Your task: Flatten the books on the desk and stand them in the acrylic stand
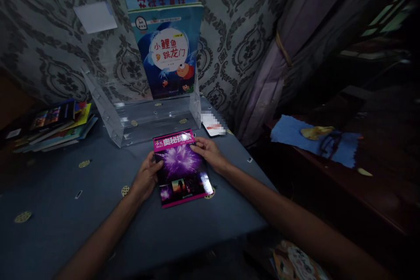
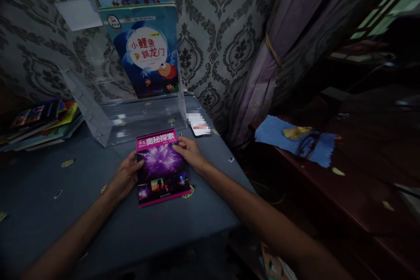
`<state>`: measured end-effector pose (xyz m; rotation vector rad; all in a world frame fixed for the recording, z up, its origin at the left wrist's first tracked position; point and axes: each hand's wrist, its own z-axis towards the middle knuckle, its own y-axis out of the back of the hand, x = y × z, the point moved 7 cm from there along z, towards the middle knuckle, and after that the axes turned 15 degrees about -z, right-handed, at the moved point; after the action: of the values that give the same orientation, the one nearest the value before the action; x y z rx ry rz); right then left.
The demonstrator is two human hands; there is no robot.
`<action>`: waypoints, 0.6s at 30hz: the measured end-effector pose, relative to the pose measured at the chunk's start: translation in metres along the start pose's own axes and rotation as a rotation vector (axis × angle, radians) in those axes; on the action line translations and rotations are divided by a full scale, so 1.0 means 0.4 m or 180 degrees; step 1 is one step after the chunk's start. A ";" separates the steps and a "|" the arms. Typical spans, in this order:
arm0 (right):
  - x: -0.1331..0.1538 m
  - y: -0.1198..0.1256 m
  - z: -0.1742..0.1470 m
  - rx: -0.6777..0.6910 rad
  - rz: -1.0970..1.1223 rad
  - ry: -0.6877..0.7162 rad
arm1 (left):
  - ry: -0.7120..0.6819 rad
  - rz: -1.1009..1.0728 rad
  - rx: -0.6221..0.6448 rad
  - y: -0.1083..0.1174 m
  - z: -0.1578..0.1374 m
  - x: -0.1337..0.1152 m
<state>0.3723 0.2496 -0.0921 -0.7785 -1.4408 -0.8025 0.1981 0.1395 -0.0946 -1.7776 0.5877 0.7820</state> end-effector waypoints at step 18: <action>-0.027 0.010 0.003 0.0368 -0.0078 -0.0305 | -0.1355 0.4584 0.0566 -0.038 0.115 -0.153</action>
<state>0.3753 0.2527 -0.1030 -0.7201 -1.5707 -0.7018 0.1578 0.1892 -0.0499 -0.7374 1.5823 1.8978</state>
